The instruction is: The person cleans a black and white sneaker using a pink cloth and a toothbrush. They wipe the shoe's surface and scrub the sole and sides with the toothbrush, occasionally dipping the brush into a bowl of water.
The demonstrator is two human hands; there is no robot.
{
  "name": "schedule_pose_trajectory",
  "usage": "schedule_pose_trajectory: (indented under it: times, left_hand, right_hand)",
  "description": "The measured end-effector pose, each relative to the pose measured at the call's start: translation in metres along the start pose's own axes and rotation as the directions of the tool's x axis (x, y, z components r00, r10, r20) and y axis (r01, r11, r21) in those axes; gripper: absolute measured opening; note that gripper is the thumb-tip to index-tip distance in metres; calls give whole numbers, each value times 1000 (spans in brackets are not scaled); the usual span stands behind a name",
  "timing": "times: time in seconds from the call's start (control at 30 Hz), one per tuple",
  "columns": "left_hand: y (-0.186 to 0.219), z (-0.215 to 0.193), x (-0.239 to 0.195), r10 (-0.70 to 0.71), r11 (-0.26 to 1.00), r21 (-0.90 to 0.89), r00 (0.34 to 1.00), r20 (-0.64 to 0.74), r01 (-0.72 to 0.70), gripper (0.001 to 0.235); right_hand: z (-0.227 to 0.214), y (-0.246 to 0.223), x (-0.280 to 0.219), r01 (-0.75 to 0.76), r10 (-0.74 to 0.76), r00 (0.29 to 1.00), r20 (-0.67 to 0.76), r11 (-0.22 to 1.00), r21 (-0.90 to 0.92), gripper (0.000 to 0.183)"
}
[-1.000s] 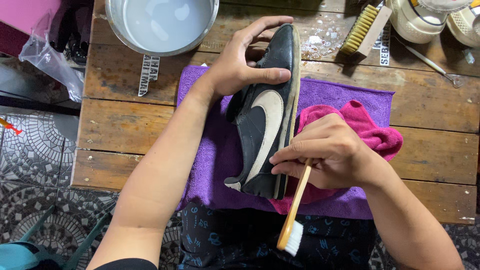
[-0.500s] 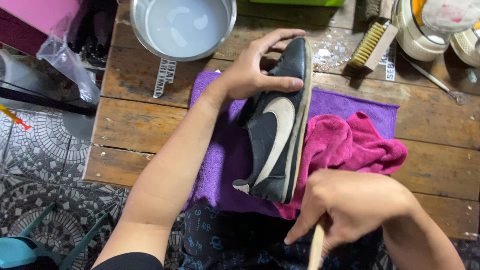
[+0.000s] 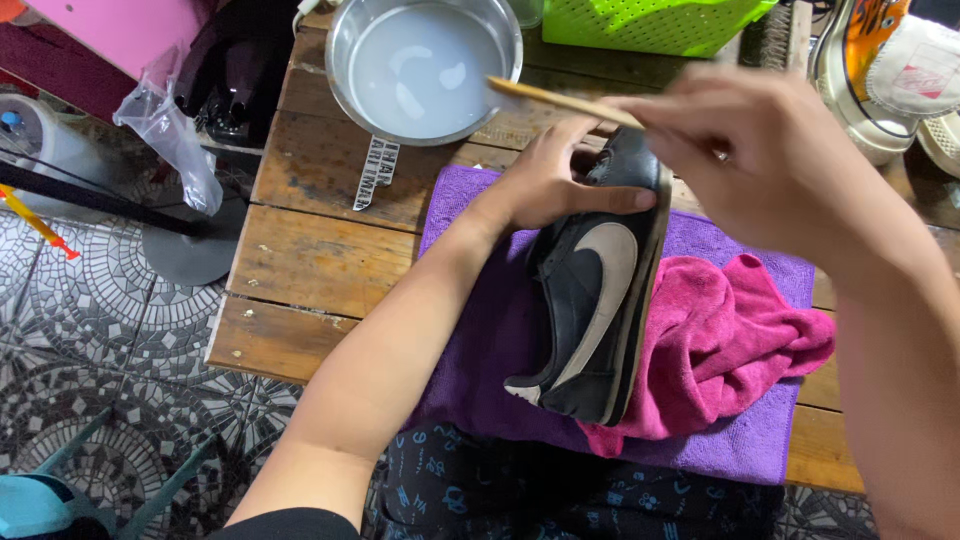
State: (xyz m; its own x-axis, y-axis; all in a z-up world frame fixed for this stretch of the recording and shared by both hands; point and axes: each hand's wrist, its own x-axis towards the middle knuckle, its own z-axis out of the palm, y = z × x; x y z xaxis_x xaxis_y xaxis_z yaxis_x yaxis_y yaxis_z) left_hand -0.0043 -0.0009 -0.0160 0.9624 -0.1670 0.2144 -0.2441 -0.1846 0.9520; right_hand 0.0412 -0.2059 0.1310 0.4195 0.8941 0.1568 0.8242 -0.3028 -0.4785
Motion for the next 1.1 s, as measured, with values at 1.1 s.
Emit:
schedule_pose_trajectory:
  times: [1.1]
  left_hand:
    - [-38, 8, 3, 63, 998, 8, 992, -109, -62, 72]
  right_hand:
    - [85, 35, 110, 5, 38, 997, 67, 834, -552, 13]
